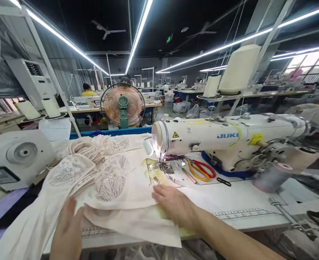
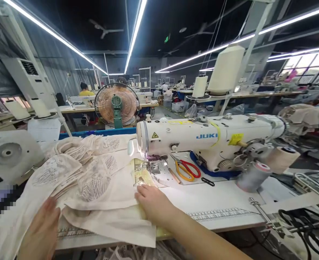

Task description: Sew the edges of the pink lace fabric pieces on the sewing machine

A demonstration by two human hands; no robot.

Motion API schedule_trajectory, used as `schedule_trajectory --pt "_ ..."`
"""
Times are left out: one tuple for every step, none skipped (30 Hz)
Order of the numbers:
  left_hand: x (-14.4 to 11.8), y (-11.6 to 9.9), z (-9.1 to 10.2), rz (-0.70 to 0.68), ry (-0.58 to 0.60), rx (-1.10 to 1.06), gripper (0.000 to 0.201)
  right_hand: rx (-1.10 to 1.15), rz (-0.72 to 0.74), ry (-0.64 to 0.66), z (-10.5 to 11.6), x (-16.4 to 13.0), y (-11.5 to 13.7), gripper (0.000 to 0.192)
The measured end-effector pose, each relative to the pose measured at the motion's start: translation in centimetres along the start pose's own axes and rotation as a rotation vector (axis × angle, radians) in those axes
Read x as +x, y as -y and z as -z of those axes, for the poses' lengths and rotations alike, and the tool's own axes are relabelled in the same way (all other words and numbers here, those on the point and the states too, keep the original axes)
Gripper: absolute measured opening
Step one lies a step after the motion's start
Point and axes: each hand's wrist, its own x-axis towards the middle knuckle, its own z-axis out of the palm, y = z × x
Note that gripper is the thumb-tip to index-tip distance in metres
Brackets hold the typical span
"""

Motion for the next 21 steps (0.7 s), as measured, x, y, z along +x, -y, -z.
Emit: schedule_trajectory --pt "-0.4 -0.2 0.4 -0.011 -0.022 0.005 0.058 0.010 -0.008 0.017 -0.1 -0.1 0.1 0.042" --pt "-0.8 -0.8 0.4 -0.086 0.002 0.027 0.054 0.014 -0.015 0.029 -0.1 -0.3 0.3 0.044" --pt "-1.4 -1.5 -0.1 -0.226 0.078 0.066 0.046 0.017 -0.032 0.028 0.0 -0.5 0.5 0.043" --pt "-1.9 -2.3 -1.0 -0.403 0.197 0.103 0.036 0.019 -0.062 0.013 0.3 -0.6 0.7 0.040" --pt "-2.3 -3.3 -2.3 -0.581 0.337 0.130 0.029 0.021 -0.098 -0.010 0.5 -0.7 0.8 0.035" --pt "-2.7 -4.3 -4.0 -0.740 0.479 0.152 0.027 0.022 -0.136 -0.037 0.7 -0.8 1.0 0.028" --pt "-2.9 -5.3 -5.8 -0.884 0.633 0.175 0.030 0.022 -0.169 -0.061 0.9 -0.9 1.1 0.021" --pt "-2.9 -6.2 -7.6 -0.952 0.730 0.214 0.032 0.022 -0.190 -0.077 0.9 -1.1 1.2 0.015" --pt "-2.8 -6.9 -9.3 -0.965 0.822 0.276 0.033 0.021 -0.198 -0.084 0.9 -1.5 1.2 0.013" --pt "-2.7 -7.6 -10.8 -0.965 0.902 0.344 0.035 0.016 -0.193 -0.081 0.8 -2.0 1.2 0.014" --pt "-2.5 -8.0 -11.9 -0.948 0.968 0.413 0.036 0.018 -0.183 -0.085 0.6 -2.6 1.1 0.013" --pt "-2.2 -8.2 -12.8 -0.936 1.033 0.480 0.036 0.025 -0.169 -0.094 0.5 -3.3 1.0 0.013" --pt "-2.0 -8.3 -13.4 -0.926 1.088 0.539 0.037 0.036 -0.150 -0.120 0.3 -4.1 0.9 0.013" --pt "-1.8 -8.3 -13.8 -0.914 1.130 0.591 0.041 0.044 -0.120 -0.150 0.1 -4.9 0.7 0.016" --pt "-1.6 -8.3 -14.1 -0.899 1.156 0.640 0.047 0.047 -0.083 -0.178 -0.1 -5.6 0.5 0.018" --pt "-1.4 -8.3 -14.4 -0.879 1.168 0.689 0.051 0.043 -0.043 -0.199 -0.2 -6.1 0.3 0.021" --pt "-1.2 -8.3 -14.6 -0.857 1.169 0.733 0.054 0.031 -0.010 -0.209 -0.3 -6.5 0.0 0.022" --pt "-1.0 -8.4 -14.9 -0.839 1.156 0.772 0.055 0.017 0.014 -0.213 -0.4 -6.6 -0.2 0.025" --pt "-0.9 -8.6 -15.3 -0.829 1.135 0.804 0.055 0.008 0.029 -0.213 -0.5 -6.6 -0.4 0.029" --pt "-0.8 -8.8 -15.8 -0.828 1.112 0.832 0.055 0.005 0.026 -0.217 -0.6 -6.4 -0.6 0.032" --pt "-0.7 -9.1 -16.2 -0.829 1.087 0.853 0.054 0.005 0.018 -0.231 -0.6 -6.1 -0.8 0.036"
